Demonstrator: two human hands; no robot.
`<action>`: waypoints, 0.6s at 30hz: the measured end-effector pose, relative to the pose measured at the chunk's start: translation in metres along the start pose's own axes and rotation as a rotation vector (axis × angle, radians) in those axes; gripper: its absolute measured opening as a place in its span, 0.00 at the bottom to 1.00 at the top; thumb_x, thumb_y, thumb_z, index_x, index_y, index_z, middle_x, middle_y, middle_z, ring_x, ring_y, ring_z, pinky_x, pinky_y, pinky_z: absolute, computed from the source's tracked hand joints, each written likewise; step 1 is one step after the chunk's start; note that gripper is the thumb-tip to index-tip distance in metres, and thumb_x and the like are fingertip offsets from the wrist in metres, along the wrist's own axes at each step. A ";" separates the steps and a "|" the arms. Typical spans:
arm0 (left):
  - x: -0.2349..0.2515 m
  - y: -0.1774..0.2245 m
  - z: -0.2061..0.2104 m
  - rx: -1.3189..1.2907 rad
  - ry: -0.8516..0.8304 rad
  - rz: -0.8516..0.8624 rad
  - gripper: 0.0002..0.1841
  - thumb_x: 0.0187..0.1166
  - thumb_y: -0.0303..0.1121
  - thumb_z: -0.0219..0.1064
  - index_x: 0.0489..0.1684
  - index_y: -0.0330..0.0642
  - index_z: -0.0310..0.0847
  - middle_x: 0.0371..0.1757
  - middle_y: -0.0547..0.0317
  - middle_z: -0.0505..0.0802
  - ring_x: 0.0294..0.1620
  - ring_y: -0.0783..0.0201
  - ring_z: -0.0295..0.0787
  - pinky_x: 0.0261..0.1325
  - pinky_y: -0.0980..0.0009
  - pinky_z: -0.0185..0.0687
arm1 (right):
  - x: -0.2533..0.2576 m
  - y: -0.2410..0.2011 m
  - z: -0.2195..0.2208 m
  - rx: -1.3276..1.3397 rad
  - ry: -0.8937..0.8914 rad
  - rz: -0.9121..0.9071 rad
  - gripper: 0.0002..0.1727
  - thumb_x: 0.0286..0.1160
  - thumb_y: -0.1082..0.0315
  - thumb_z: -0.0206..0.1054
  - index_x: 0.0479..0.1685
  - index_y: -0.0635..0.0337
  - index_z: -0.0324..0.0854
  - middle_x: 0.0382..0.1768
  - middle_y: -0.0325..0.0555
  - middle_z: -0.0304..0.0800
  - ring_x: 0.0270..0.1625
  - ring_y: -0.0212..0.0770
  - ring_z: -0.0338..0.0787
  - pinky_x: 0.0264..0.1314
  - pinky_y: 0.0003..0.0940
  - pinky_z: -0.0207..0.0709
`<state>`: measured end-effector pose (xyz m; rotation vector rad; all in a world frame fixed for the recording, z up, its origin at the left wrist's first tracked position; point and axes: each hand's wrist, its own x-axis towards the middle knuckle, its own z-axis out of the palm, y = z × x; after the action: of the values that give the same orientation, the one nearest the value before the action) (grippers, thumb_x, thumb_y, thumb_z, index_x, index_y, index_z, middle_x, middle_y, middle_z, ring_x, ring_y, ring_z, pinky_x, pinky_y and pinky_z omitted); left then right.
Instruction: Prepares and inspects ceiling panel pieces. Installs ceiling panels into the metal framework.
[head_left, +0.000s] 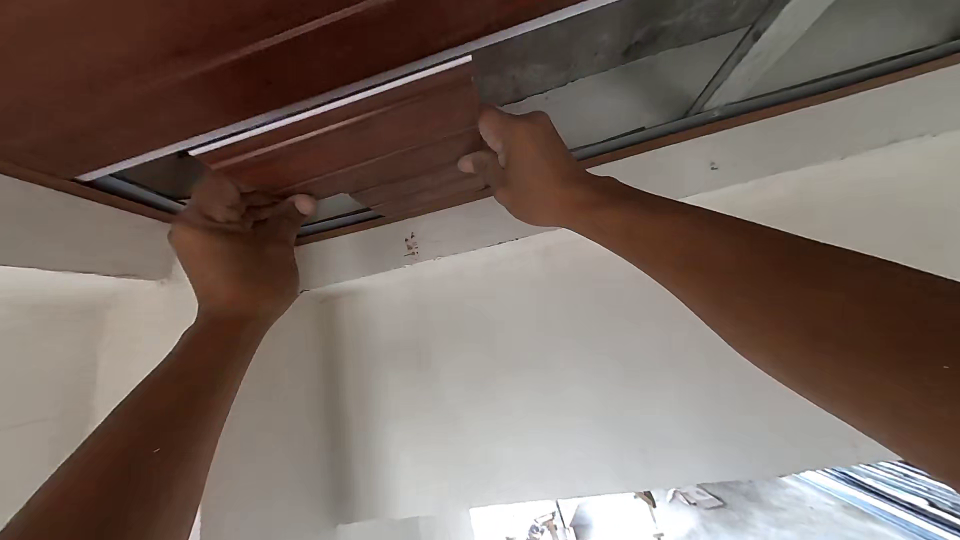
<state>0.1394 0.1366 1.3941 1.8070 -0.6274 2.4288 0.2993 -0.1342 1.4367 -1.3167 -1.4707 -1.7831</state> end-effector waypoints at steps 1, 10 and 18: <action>0.002 -0.004 0.001 0.002 0.003 -0.017 0.18 0.76 0.33 0.77 0.59 0.37 0.79 0.51 0.61 0.94 0.50 0.76 0.93 0.59 0.75 0.89 | 0.003 0.000 0.002 -0.013 0.000 0.010 0.16 0.86 0.63 0.65 0.65 0.63 0.80 0.43 0.49 0.92 0.46 0.42 0.93 0.55 0.41 0.86; 0.024 -0.022 -0.001 -0.003 -0.025 0.010 0.19 0.79 0.39 0.75 0.59 0.39 0.78 0.52 0.61 0.92 0.51 0.78 0.91 0.59 0.76 0.87 | 0.017 -0.005 0.002 -0.066 0.004 0.068 0.17 0.87 0.61 0.65 0.66 0.60 0.79 0.47 0.47 0.93 0.48 0.40 0.94 0.56 0.39 0.86; 0.031 -0.026 -0.008 -0.018 -0.038 -0.003 0.21 0.79 0.44 0.74 0.61 0.41 0.77 0.51 0.61 0.91 0.47 0.77 0.91 0.55 0.74 0.88 | 0.020 -0.015 -0.001 -0.064 -0.007 0.082 0.17 0.87 0.61 0.65 0.65 0.61 0.78 0.44 0.45 0.92 0.45 0.37 0.93 0.53 0.36 0.86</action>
<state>0.1292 0.1573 1.4284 1.8495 -0.6465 2.3850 0.2778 -0.1266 1.4473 -1.3956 -1.3542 -1.7876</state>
